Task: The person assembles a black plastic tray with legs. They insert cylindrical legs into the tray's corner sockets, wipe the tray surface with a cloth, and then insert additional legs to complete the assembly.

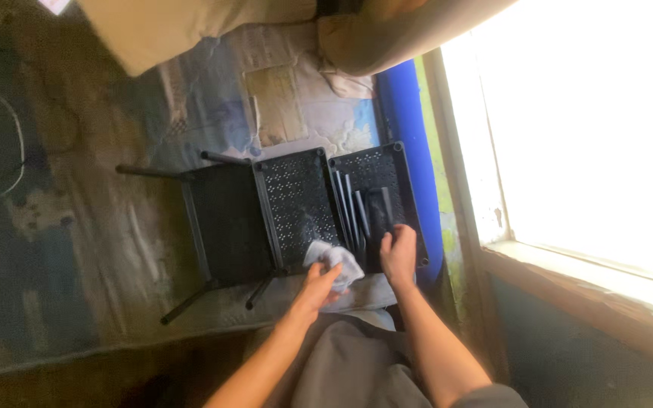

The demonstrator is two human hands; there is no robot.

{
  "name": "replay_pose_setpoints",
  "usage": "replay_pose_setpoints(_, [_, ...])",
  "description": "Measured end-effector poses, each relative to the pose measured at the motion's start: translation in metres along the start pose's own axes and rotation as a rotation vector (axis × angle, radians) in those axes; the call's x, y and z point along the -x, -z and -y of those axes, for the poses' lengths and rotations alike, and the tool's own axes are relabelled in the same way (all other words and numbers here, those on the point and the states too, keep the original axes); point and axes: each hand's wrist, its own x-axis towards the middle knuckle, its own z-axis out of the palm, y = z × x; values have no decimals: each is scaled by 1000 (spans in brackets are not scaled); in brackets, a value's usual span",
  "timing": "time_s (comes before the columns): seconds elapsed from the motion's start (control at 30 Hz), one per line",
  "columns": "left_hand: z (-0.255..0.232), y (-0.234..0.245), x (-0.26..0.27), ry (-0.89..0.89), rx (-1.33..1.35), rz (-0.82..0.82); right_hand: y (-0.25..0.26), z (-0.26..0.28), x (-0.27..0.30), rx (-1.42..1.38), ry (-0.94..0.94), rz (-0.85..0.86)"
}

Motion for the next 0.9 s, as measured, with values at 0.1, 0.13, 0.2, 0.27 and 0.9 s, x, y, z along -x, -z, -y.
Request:
replay_pose_setpoints(0.1, [5, -10, -15, -47, -47, -6, 14, 0, 13, -74, -17, -47])
replay_pose_setpoints(0.13, [8, -9, -19, -62, -60, -38, 18, -1, 18, -68, -23, -63])
replay_pose_setpoints(0.2, [12, -7, -30, -90, -92, -93, 24, -1, 26, 1, 17, -83])
replay_pose_setpoints(0.27, [17, -3, -40, -71, -79, -138, 28, -2, 30, 78, 4, -31])
replay_pose_setpoints(0.9, [65, 62, -15, 138, -65, -173, -89, 45, 6, 649, 324, 320])
